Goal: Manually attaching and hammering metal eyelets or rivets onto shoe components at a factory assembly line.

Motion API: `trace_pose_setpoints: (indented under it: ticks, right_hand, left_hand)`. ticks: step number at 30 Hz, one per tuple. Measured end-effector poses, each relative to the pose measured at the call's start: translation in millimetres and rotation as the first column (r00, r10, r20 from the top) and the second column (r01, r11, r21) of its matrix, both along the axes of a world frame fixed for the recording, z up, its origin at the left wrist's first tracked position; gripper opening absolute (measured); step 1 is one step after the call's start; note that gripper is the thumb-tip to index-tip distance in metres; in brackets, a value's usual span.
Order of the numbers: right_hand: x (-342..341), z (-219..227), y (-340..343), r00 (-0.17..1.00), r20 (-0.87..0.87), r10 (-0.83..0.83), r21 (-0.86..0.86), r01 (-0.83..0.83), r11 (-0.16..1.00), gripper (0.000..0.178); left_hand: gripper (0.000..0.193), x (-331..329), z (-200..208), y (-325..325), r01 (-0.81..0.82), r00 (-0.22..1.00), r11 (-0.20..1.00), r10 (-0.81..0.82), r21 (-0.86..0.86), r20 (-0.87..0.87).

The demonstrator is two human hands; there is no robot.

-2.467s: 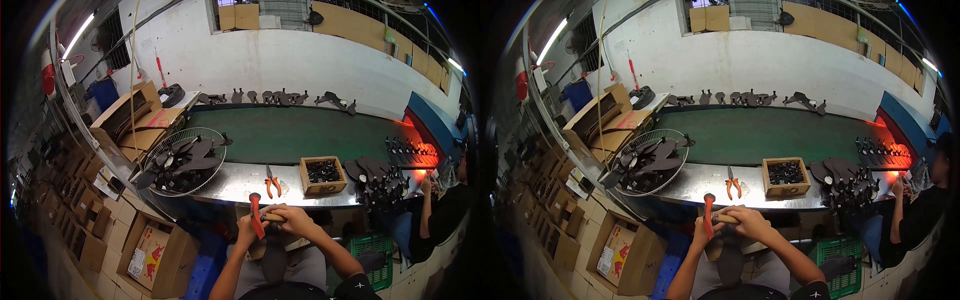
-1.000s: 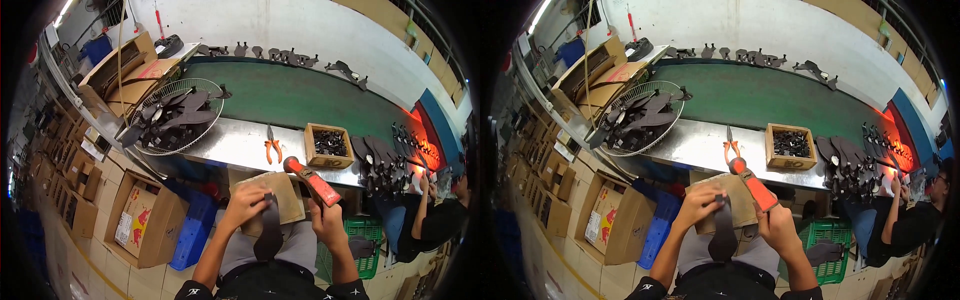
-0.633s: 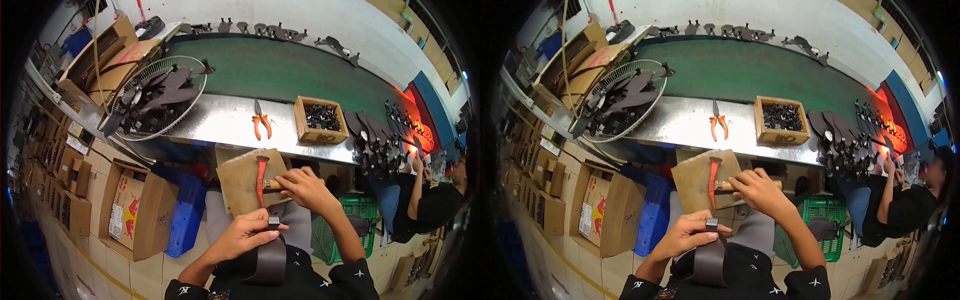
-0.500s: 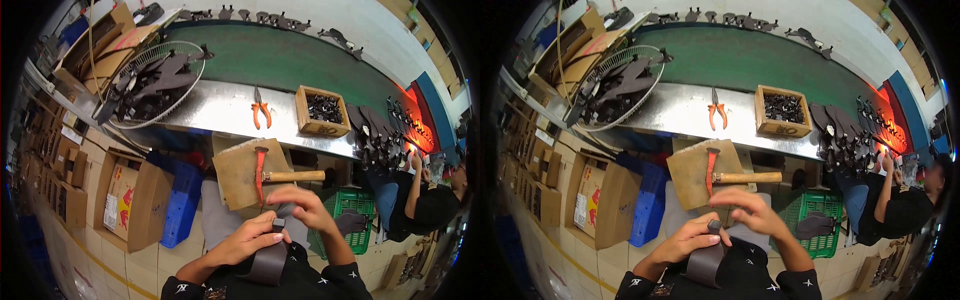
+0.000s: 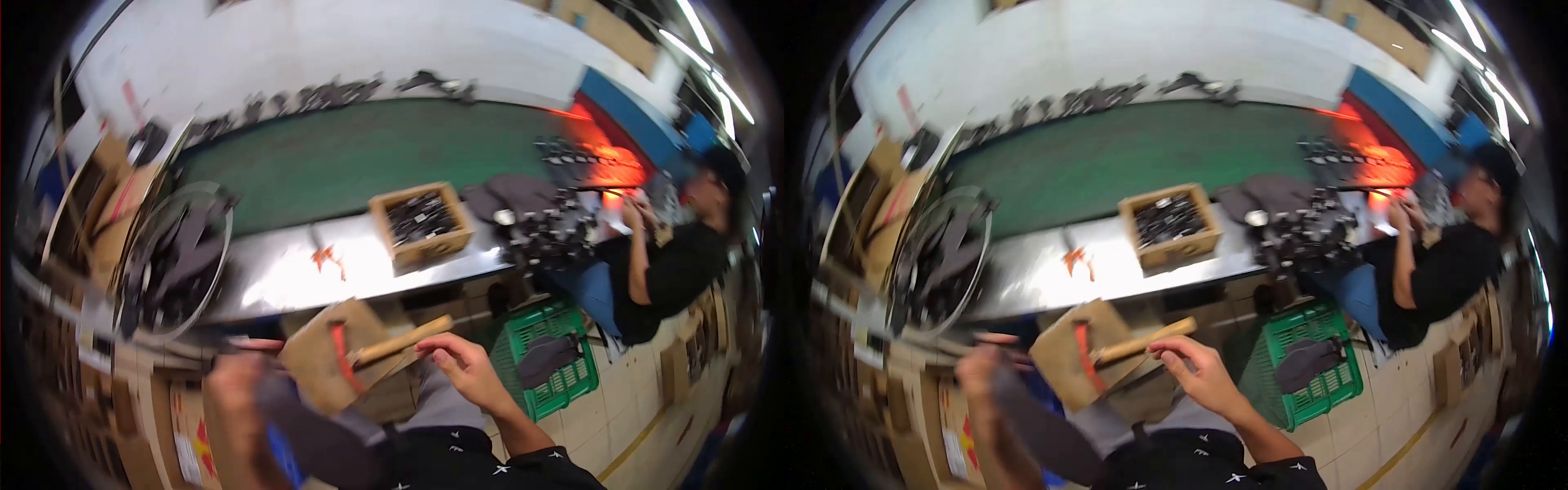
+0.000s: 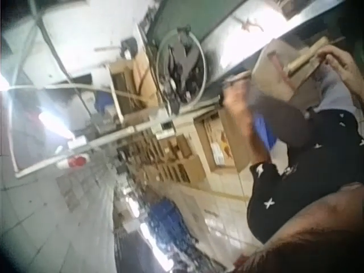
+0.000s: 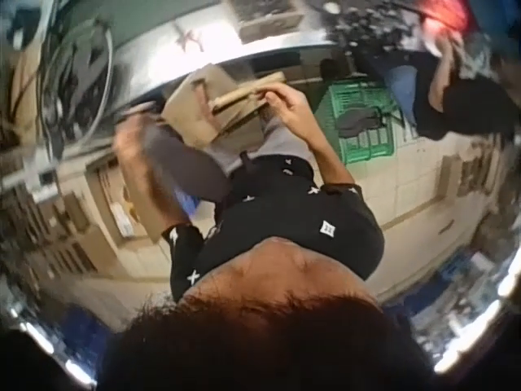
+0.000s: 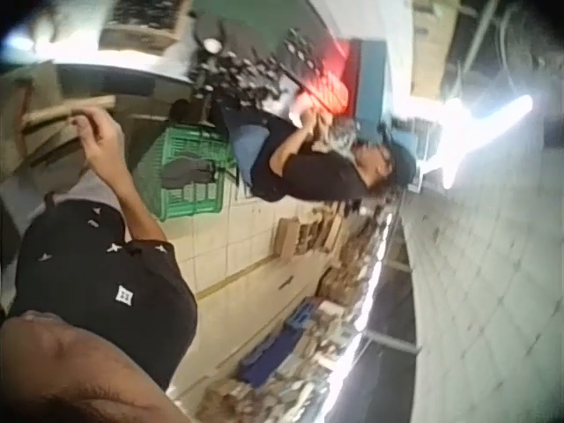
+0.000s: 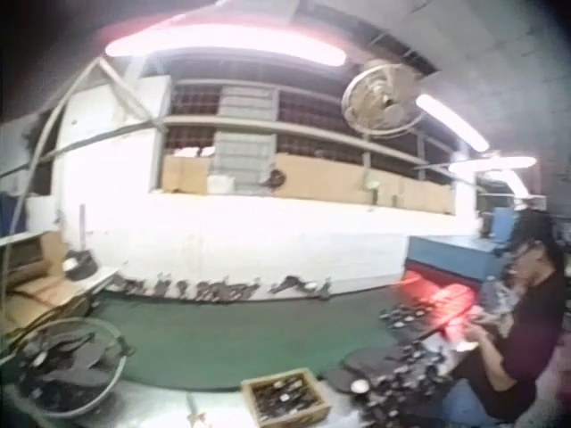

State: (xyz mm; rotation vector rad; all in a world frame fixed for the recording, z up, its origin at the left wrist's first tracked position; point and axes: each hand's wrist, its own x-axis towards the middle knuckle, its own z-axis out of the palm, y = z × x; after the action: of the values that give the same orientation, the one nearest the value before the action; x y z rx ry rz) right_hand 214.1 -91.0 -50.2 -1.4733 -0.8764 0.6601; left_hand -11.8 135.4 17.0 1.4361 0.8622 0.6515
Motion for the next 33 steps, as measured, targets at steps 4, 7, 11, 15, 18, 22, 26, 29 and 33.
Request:
trace_pose_setpoints:
  ticks: [4, 7, 11, 15, 18, 22, 26, 29, 33]
  right_hand:
    - [87, 37, -24, 0.682, 0.561, -0.47, 0.147, 0.476, 0.867, 0.015]
    - [189, 48, -54, 0.249, 0.638, -0.729, 0.352, 0.747, 0.563, 0.018]
    - [292, 37, -64, -0.082, 0.986, -0.146, 0.163, 0.66, 0.734, 0.029]
    - [352, 21, -44, 0.104, 0.993, 0.06, -0.112, 0.618, 0.778, 0.03]
    - [325, 68, -6, 0.469, 0.739, -0.484, 0.15, 0.585, 0.797, 0.033]
    - [153, 150, 26, 0.96, 0.152, -0.235, -0.014, 0.24, 0.971, 0.026]
    - [24, 184, 2, 0.855, 0.242, 0.459, -0.127, -0.441, 0.889, 0.039]
    - [4, 142, 8, 0.834, 0.335, 0.439, 0.036, -0.477, 0.878, 0.045]
    - [11, -2, 55, 0.616, 0.783, 0.081, -0.036, -0.086, 0.996, 0.075]
  left_hand:
    - [0.059, -109, 7, 201, -0.548, 0.835, 0.732, 0.506, 0.404, 0.217]
    - [0.078, -146, 0, 273, -0.681, 0.545, 0.269, 0.807, 0.681, 0.227]
    - [0.068, -99, -38, 239, -0.558, 0.773, 0.409, 0.574, 0.722, 0.272]
    - [0.05, -1, -28, 118, -0.37, 0.904, 0.662, 0.42, 0.652, 0.087]
    - [0.051, 32, -3, 52, -0.211, 0.922, 0.526, 0.387, 0.824, -0.011]
    - [0.085, 87, 12, -26, 0.061, 0.995, 0.532, 0.037, 0.845, -0.095]
    - [0.103, 98, 4, -84, 0.133, 0.889, 0.701, -0.397, 0.701, 0.229]
    - [0.093, 44, -23, -94, 0.207, 0.861, 0.749, -0.445, 0.63, 0.246]
    - [0.088, 27, 16, -103, -0.034, 0.804, 0.998, 0.061, -0.056, 0.592]
